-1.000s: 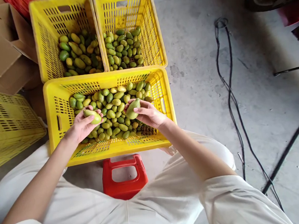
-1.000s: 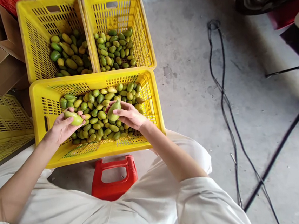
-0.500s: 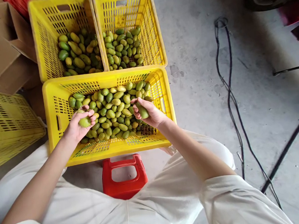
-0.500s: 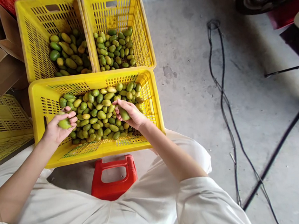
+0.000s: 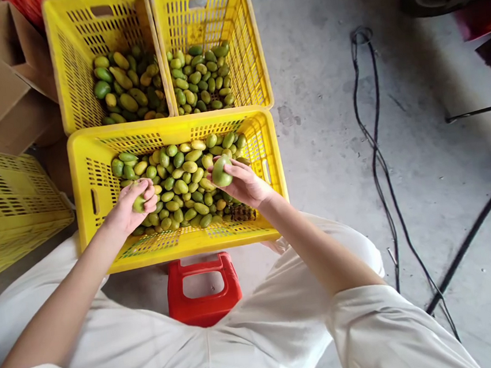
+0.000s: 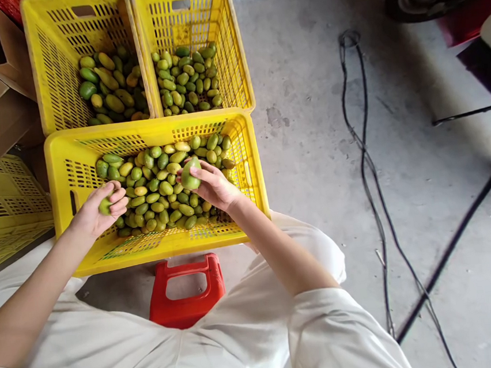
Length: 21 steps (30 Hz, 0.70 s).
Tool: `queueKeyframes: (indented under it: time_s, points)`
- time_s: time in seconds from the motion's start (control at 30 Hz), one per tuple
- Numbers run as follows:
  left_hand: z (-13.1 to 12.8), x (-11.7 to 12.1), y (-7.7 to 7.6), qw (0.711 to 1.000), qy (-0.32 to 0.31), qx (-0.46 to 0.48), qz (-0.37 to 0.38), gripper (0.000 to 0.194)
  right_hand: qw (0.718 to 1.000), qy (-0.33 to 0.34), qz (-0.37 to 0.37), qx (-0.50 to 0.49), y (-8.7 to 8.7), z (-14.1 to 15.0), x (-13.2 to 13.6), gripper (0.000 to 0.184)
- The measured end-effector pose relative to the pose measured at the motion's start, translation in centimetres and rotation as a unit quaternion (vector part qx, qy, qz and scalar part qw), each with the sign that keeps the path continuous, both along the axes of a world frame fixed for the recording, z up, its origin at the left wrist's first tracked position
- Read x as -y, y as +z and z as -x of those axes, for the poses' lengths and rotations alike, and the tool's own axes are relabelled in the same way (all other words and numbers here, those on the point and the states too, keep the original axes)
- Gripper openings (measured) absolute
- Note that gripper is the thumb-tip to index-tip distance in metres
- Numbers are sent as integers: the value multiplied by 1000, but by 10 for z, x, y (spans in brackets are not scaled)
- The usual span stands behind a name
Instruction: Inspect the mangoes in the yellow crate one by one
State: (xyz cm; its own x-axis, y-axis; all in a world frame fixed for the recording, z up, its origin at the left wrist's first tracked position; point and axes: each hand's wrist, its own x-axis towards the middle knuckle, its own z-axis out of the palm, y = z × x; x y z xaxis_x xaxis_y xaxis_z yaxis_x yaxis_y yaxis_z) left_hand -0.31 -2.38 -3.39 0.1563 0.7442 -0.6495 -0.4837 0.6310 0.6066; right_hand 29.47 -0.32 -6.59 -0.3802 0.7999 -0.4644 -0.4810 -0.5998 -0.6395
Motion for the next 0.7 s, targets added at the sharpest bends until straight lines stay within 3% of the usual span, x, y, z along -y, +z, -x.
queueKeyframes:
  time_s: [0.1,0.23,0.43,0.63,0.7]
  points:
    - [-4,-3,4,999,13,9,39,26,1000,-14,13,18,-1,1,2,51]
    - [-7,-3,8,996,38,9,76,6,998,-47,28,2,0,-1,1,54]
    - [-3,2,4,1000,-10,18,4,24,999,-32,28,14,-1,-6,-4,51]
    - [3,0,-1,998,53,-2,16,20,998,-47,39,-5,3,-9,-6,44]
    - [3,0,-2,999,38,-19,8,20,997,-63,29,-17,7,-8,-5,40]
